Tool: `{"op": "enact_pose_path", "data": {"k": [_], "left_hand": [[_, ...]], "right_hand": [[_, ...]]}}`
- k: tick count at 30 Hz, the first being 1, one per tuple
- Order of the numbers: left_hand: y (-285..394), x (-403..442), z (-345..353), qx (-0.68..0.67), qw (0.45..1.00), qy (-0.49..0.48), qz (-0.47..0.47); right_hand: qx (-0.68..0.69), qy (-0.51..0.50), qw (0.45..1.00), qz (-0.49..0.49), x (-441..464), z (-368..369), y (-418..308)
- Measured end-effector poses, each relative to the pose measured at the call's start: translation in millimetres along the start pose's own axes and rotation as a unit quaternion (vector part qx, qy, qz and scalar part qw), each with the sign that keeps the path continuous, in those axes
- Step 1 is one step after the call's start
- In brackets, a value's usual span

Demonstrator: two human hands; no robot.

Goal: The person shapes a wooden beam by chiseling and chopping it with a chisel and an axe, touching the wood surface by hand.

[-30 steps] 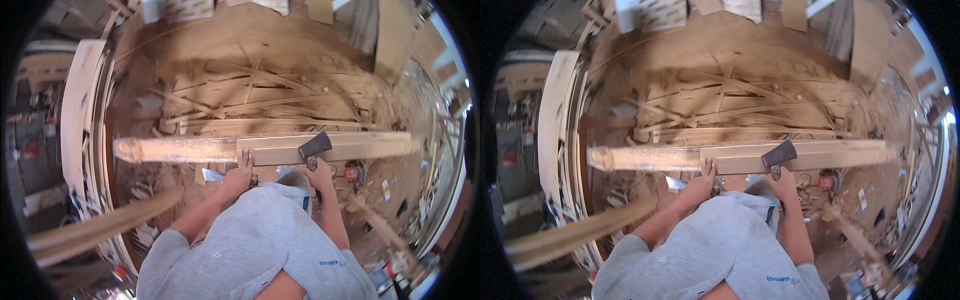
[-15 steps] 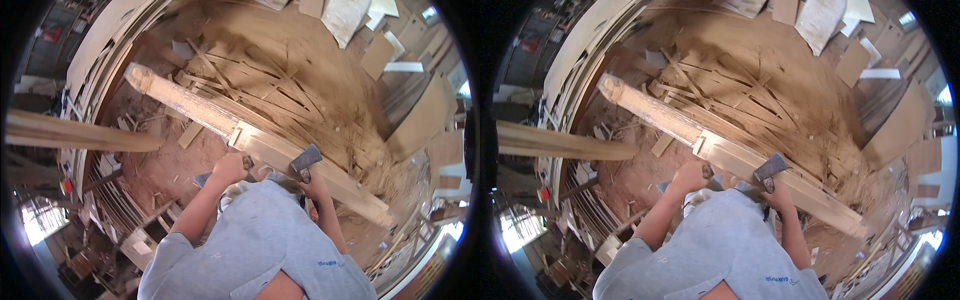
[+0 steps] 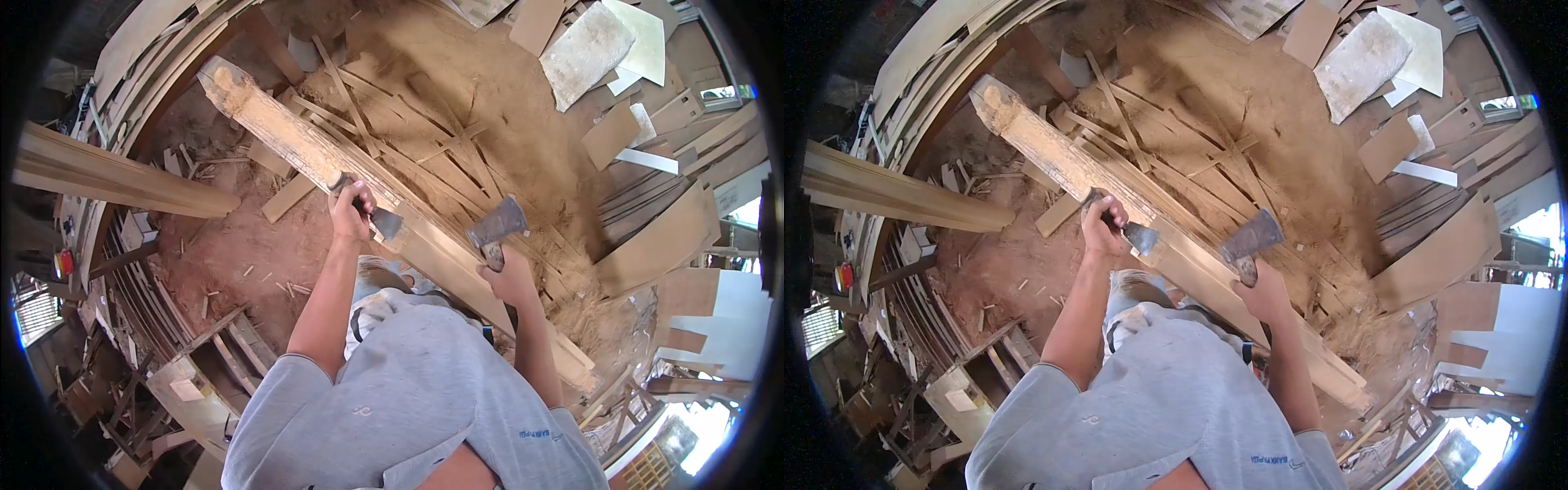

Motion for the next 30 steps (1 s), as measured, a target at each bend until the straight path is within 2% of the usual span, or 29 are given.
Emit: {"op": "enact_pose_path", "data": {"k": [6,7,13,17,20,23,25,28,30], "left_hand": [[-10,11,-23,0.050,0.999,-0.005,-0.008],[-7,11,-22,0.038,0.999,0.031,0.005],[2,1,-13,0.082,0.991,0.088,0.052],[3,-9,-3,0.134,0.985,0.070,0.077],[1,-14,-16,0.117,0.986,0.099,0.065],[8,-17,-15,0.087,0.987,0.096,0.098],[11,-18,-16,0.102,0.975,0.108,0.162],[9,-28,-10,0.135,0.963,0.093,0.213],[15,-26,5,0.155,0.951,0.076,0.258]], "right_hand": [[-0.085,0.036,0.989,-0.113,35,-25,-108],[-0.095,0.033,0.987,-0.127,39,-28,-125],[-0.166,0.039,0.960,-0.222,53,-33,-225],[-0.192,0.047,0.946,-0.258,47,-35,-297],[-0.213,0.049,0.930,-0.295,43,-29,-339],[-0.220,0.044,0.914,-0.338,36,-13,-361],[-0.264,0.057,0.888,-0.372,34,0,-366],[-0.354,-0.027,0.876,-0.326,36,29,-355],[-0.406,-0.052,0.841,-0.354,42,42,-346]]}}
Point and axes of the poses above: each hand's wrist, its own x-axis towards the middle knuckle, its own z-axis out of the palm, y = z × x, the point moved 7 cm from there along x, towards the middle knuckle, and after that the axes turned 10 degrees about -x, right-handed, at the moved point
